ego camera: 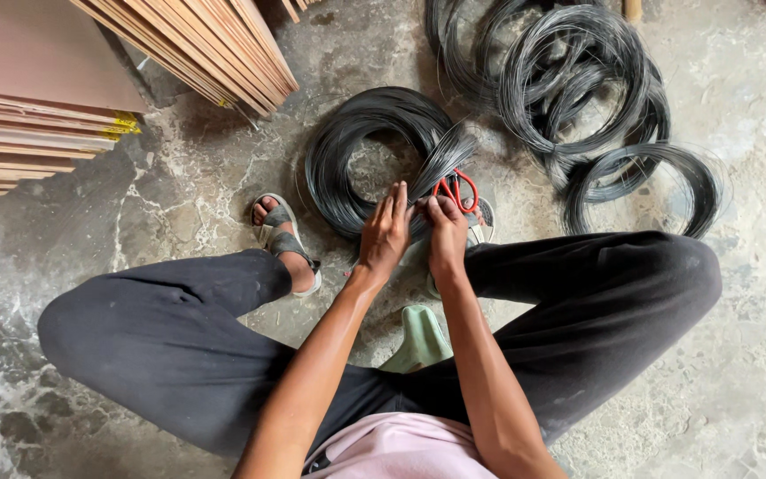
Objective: The person sits on the floor and coils a long black wire into a circular bundle using both hands. A pair of red-handled scissors rests on the floor nearby, but the person uses only their hands to manipulate the wire.
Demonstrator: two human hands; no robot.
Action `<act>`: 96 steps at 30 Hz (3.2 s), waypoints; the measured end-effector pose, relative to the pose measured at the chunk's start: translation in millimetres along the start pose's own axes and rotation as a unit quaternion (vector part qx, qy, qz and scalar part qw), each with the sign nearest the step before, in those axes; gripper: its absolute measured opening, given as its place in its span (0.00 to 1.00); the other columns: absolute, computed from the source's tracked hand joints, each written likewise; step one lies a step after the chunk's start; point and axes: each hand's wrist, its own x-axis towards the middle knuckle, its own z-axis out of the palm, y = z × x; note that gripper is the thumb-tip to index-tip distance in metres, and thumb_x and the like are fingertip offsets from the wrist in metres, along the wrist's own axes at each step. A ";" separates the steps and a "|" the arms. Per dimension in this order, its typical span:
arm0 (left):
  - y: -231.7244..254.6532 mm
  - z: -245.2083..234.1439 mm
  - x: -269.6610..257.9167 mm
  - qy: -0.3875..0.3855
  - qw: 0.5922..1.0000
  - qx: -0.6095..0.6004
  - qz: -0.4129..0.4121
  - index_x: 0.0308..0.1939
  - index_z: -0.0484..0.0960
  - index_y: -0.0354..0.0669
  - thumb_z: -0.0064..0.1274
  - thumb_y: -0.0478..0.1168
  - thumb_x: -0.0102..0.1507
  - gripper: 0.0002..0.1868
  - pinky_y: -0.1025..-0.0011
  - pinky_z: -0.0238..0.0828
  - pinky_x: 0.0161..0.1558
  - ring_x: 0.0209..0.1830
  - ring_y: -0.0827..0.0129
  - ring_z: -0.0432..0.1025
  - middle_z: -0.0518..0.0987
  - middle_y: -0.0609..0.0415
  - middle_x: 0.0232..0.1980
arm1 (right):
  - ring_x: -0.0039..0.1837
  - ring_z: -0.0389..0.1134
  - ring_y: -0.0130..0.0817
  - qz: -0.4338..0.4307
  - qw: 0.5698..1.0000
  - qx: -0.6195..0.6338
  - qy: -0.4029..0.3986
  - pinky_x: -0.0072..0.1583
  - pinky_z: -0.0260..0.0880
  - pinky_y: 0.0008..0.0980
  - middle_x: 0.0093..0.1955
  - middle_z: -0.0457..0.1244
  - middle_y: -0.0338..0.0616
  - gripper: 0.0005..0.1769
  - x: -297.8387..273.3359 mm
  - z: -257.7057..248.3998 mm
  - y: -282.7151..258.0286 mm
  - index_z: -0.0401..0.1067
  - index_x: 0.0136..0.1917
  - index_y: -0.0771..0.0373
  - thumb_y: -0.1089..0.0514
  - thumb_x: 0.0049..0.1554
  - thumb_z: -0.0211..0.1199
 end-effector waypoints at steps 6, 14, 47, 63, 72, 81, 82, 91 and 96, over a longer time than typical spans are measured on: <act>-1.6 8.8 -7.6 0.006 1.000 -0.010 0.016 0.60 0.65 0.35 0.45 0.37 0.60 0.24 0.70 0.73 0.39 0.44 0.57 0.73 0.74 0.41 0.48 | 0.39 0.56 0.26 -0.108 0.974 -0.200 -0.022 0.45 0.58 0.26 0.30 0.58 0.37 0.07 -13.7 -5.0 -23.4 0.72 0.38 0.59 0.58 0.55 0.55; -1.0 14.5 -6.8 0.025 0.999 0.034 0.017 0.57 0.69 0.38 0.46 0.41 0.61 0.22 0.72 0.72 0.38 0.42 0.62 0.74 0.75 0.46 0.47 | 0.34 0.64 0.40 -0.194 0.904 -0.366 -0.109 0.40 0.63 0.35 0.27 0.61 0.44 0.06 10.7 -22.5 -18.0 0.73 0.36 0.57 0.56 0.52 0.57; 19.9 18.3 -0.7 0.039 0.998 0.053 0.000 0.44 0.75 0.47 0.44 0.48 0.61 0.13 0.74 0.67 0.30 0.33 0.70 0.73 0.77 0.53 0.42 | 0.43 0.66 0.53 -0.121 0.787 -0.555 -0.240 0.45 0.64 0.47 0.33 0.65 0.50 0.09 27.4 -0.1 -89.2 0.72 0.36 0.57 0.53 0.49 0.54; -29.7 0.5 18.0 -0.100 0.962 -0.212 -0.140 0.62 0.62 0.45 0.41 0.37 0.61 0.24 0.52 0.69 0.40 0.41 0.43 0.71 0.74 0.37 0.49 | 0.41 0.65 0.49 -0.333 0.850 -0.382 -0.146 0.41 0.66 0.39 0.37 0.61 0.52 0.07 10.5 18.0 -44.7 0.73 0.44 0.63 0.64 0.50 0.60; -71.6 -48.9 50.1 -0.322 0.929 -0.183 -0.019 0.66 0.51 0.31 0.38 0.31 0.61 0.30 0.52 0.57 0.57 0.57 0.38 0.61 0.64 0.27 0.58 | 0.34 0.62 0.25 0.106 0.988 0.110 0.007 0.38 0.66 0.22 0.31 0.62 0.44 0.11 -12.4 51.6 0.1 0.72 0.42 0.69 0.59 0.49 0.64; -63.9 -51.4 59.2 -0.346 0.916 -0.200 -0.042 0.67 0.54 0.42 0.35 0.36 0.64 0.25 0.54 0.57 0.58 0.57 0.43 0.62 0.68 0.32 0.56 | 0.29 0.60 0.18 0.247 0.934 0.256 -0.019 0.34 0.63 0.18 0.29 0.62 0.36 0.08 1.3 52.9 12.3 0.67 0.40 0.62 0.58 0.50 0.64; -65.8 -48.6 59.2 -0.347 0.915 -0.198 -0.044 0.67 0.54 0.42 0.35 0.36 0.64 0.25 0.54 0.57 0.58 0.57 0.43 0.62 0.68 0.32 0.56 | 0.29 0.60 0.18 0.250 0.933 0.257 -0.020 0.34 0.63 0.18 0.29 0.62 0.36 0.08 3.5 50.8 16.6 0.67 0.40 0.62 0.58 0.50 0.64; -77.2 -30.3 50.3 -0.318 0.907 -0.260 -0.093 0.62 0.64 0.40 0.40 0.37 0.63 0.21 0.57 0.59 0.58 0.56 0.47 0.64 0.69 0.38 0.57 | 0.36 0.65 0.28 0.065 0.994 -0.025 -0.086 0.39 0.66 0.20 0.35 0.65 0.46 0.09 12.8 31.3 36.6 0.71 0.45 0.65 0.62 0.49 0.62; -57.1 -24.2 44.4 -0.252 0.958 -0.095 -0.094 0.60 0.63 0.29 0.43 0.42 0.62 0.26 0.53 0.65 0.47 0.49 0.47 0.69 0.73 0.34 0.50 | 0.38 0.67 0.44 -0.217 0.941 -0.256 -0.040 0.38 0.68 0.32 0.33 0.63 0.49 0.08 3.0 35.8 35.9 0.72 0.43 0.60 0.66 0.48 0.61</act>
